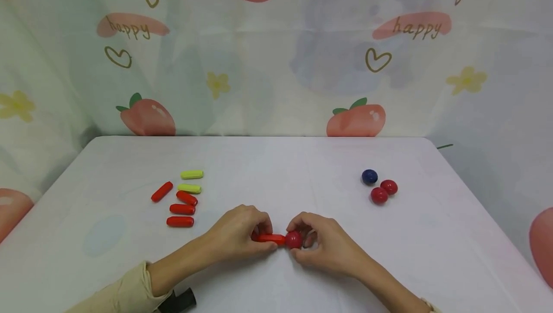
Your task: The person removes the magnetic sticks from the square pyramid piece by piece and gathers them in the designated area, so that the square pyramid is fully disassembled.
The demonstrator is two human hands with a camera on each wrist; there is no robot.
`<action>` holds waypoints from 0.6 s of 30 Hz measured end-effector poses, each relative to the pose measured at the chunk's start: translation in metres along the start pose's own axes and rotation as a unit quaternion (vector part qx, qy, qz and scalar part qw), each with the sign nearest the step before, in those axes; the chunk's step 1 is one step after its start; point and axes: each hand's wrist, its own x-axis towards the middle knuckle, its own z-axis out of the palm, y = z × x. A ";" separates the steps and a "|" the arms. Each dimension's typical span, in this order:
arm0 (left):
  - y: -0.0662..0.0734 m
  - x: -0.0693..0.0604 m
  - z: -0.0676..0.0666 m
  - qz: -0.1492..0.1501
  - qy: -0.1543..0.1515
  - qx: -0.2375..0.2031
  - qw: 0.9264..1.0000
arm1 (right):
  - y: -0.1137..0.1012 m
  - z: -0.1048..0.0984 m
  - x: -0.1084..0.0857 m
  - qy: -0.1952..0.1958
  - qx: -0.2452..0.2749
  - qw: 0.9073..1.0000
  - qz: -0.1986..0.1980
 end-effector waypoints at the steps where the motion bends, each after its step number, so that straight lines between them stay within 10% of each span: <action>1: 0.000 0.000 0.000 -0.001 0.000 -0.002 1.000 | 0.000 0.000 0.000 -0.002 0.005 1.000 0.004; 18: 0.003 -0.002 0.000 -0.006 0.002 -0.037 0.999 | 0.004 -0.003 -0.003 -0.026 0.102 0.994 0.043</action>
